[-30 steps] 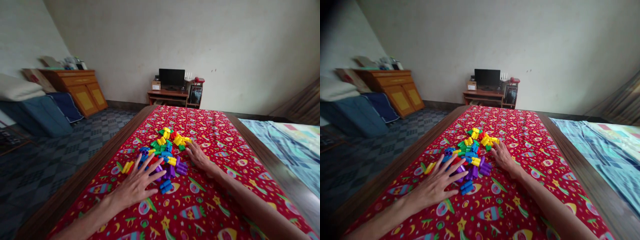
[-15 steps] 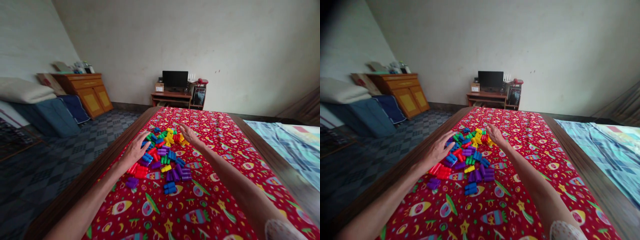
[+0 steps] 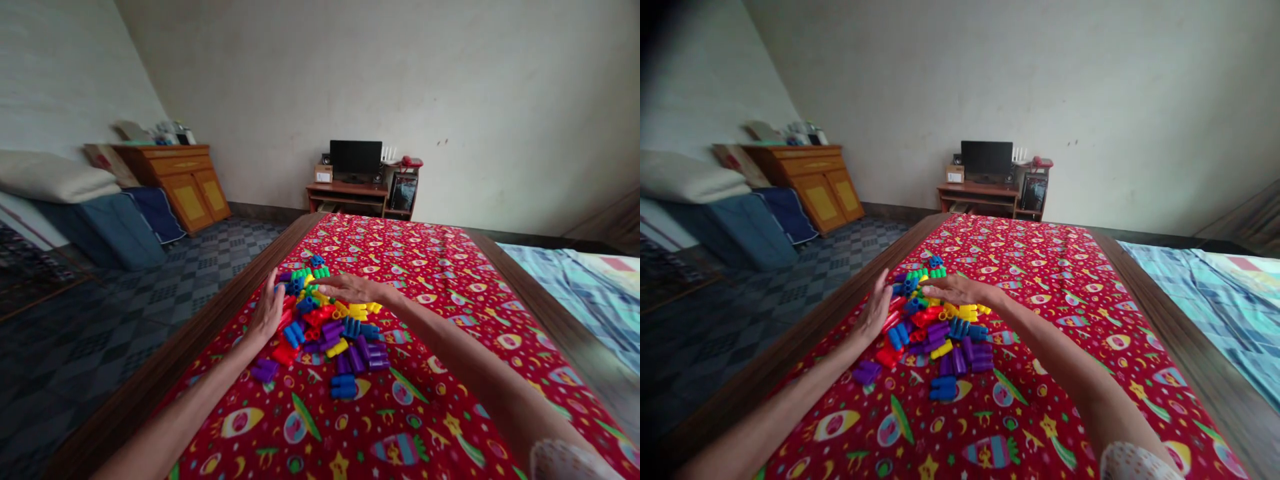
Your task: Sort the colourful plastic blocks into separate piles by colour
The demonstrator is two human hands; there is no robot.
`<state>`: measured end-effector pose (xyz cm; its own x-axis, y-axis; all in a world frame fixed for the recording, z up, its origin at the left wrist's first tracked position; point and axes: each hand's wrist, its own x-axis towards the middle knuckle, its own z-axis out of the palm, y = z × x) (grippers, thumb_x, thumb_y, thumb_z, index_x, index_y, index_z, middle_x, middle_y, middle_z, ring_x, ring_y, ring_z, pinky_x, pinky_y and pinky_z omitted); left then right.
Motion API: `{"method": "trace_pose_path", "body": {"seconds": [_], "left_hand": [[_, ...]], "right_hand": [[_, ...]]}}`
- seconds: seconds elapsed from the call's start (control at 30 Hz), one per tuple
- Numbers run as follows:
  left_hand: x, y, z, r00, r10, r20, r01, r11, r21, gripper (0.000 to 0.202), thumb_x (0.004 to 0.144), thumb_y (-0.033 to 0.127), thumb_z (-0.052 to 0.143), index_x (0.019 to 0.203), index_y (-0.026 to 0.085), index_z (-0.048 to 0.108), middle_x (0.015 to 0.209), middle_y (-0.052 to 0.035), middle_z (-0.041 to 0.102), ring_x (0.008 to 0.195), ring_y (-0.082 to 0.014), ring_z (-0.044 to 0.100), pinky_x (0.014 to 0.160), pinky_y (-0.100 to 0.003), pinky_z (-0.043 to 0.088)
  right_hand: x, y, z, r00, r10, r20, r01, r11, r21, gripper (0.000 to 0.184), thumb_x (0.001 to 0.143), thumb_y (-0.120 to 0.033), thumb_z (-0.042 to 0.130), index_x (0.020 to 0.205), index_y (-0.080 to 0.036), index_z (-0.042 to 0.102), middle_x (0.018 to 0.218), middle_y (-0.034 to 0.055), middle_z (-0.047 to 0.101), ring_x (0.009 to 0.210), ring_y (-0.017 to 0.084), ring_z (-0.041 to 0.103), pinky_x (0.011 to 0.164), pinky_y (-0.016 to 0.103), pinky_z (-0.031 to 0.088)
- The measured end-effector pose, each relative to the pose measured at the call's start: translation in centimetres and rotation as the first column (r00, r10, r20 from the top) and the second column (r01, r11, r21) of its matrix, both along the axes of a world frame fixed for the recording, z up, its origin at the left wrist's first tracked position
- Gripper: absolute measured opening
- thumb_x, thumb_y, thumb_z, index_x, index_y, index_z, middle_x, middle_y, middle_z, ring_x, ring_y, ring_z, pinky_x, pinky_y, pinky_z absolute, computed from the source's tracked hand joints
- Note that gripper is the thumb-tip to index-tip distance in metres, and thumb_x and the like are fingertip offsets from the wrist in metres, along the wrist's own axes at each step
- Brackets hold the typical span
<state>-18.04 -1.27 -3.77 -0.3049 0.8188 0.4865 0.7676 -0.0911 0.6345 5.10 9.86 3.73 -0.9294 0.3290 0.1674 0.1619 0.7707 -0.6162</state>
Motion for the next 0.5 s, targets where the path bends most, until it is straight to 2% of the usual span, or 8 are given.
{"method": "trace_pose_path", "body": {"seconds": [0.07,0.13,0.2,0.23,0.3,0.37,0.43,0.5], "left_hand": [[-0.7,2.9,0.8,0.998,0.014,0.059,-0.013,1.000,-0.021,0.058,0.099,0.046,0.019,0.151,0.021,0.026,0.155,-0.0127,0.035,0.145,-0.0260,0.026,0.116,-0.055,0.027],[-1.3,5.6,1.8,0.995,-0.007,0.098,0.019,0.993,-0.114,0.061,0.098,0.048,0.015,0.150,0.018,0.028,0.156,-0.0115,0.032,0.146,-0.0247,0.023,0.119,-0.052,0.022],[-1.3,7.7,2.5,0.993,-0.057,0.102,0.073,0.983,-0.167,0.064,0.097,0.051,0.015,0.145,0.015,0.039,0.152,-0.0130,0.040,0.145,-0.0273,0.026,0.118,-0.052,0.024],[-1.0,8.5,2.7,0.990,-0.098,0.099,0.116,0.975,-0.190,0.065,0.097,0.053,0.016,0.142,0.015,0.045,0.149,-0.0135,0.045,0.143,-0.0288,0.031,0.116,-0.052,0.028],[0.2,9.6,2.8,0.974,-0.207,0.096,0.224,0.948,-0.226,0.064,0.096,0.056,0.020,0.133,0.019,0.055,0.139,-0.0121,0.056,0.135,-0.0297,0.045,0.110,-0.049,0.038],[1.6,10.2,2.7,0.942,-0.322,0.093,0.335,0.908,-0.253,0.062,0.097,0.057,0.020,0.127,0.021,0.061,0.131,-0.0097,0.064,0.124,-0.0277,0.057,0.103,-0.043,0.046],[2.7,10.7,2.8,0.916,-0.394,0.077,0.400,0.881,-0.252,0.060,0.099,0.053,0.017,0.125,0.022,0.062,0.126,-0.0086,0.066,0.117,-0.0249,0.061,0.099,-0.039,0.049],[3.2,11.3,3.4,0.908,-0.416,0.047,0.415,0.880,-0.231,0.049,0.101,0.047,0.025,0.125,0.021,0.060,0.126,-0.0093,0.065,0.115,-0.0239,0.061,0.097,-0.040,0.051]], "right_hand": [[2.1,-0.1,0.4,0.988,-0.149,-0.050,0.150,0.988,0.027,0.050,0.097,-0.052,0.039,0.129,-0.021,0.062,0.119,0.0076,0.069,0.105,0.024,0.067,0.087,0.035,0.053],[4.3,0.4,-0.3,0.911,-0.399,-0.101,0.405,0.912,0.056,0.049,0.098,-0.047,0.038,0.126,-0.016,0.063,0.113,0.0115,0.071,0.100,0.026,0.068,0.085,0.037,0.053],[6.0,0.5,-1.9,0.835,-0.540,-0.107,0.548,0.833,0.071,0.048,0.098,-0.044,0.035,0.121,-0.015,0.065,0.106,0.0123,0.073,0.096,0.027,0.069,0.084,0.039,0.052],[6.7,0.1,-2.9,0.830,-0.548,-0.101,0.556,0.828,0.073,0.048,0.098,-0.044,0.034,0.120,-0.017,0.066,0.104,0.0116,0.073,0.096,0.027,0.069,0.084,0.040,0.053],[7.5,-1.4,-4.5,0.891,-0.441,-0.112,0.448,0.893,0.046,0.049,0.098,-0.047,0.032,0.123,-0.019,0.064,0.113,0.0105,0.071,0.102,0.025,0.067,0.087,0.039,0.052],[8.2,-3.3,-5.2,0.928,-0.349,-0.130,0.348,0.937,-0.030,0.051,0.099,-0.049,0.032,0.130,-0.021,0.059,0.123,0.0095,0.067,0.109,0.024,0.064,0.090,0.037,0.052],[9.3,-4.7,-4.9,0.915,-0.371,-0.157,0.361,0.928,-0.089,0.050,0.099,-0.049,0.031,0.132,-0.023,0.058,0.126,0.0086,0.065,0.112,0.024,0.063,0.091,0.037,0.052],[11.1,-4.8,-4.5,0.851,-0.489,-0.194,0.479,0.872,-0.096,0.050,0.097,-0.051,0.034,0.126,-0.023,0.063,0.120,0.0090,0.069,0.108,0.026,0.065,0.088,0.037,0.053]]}}
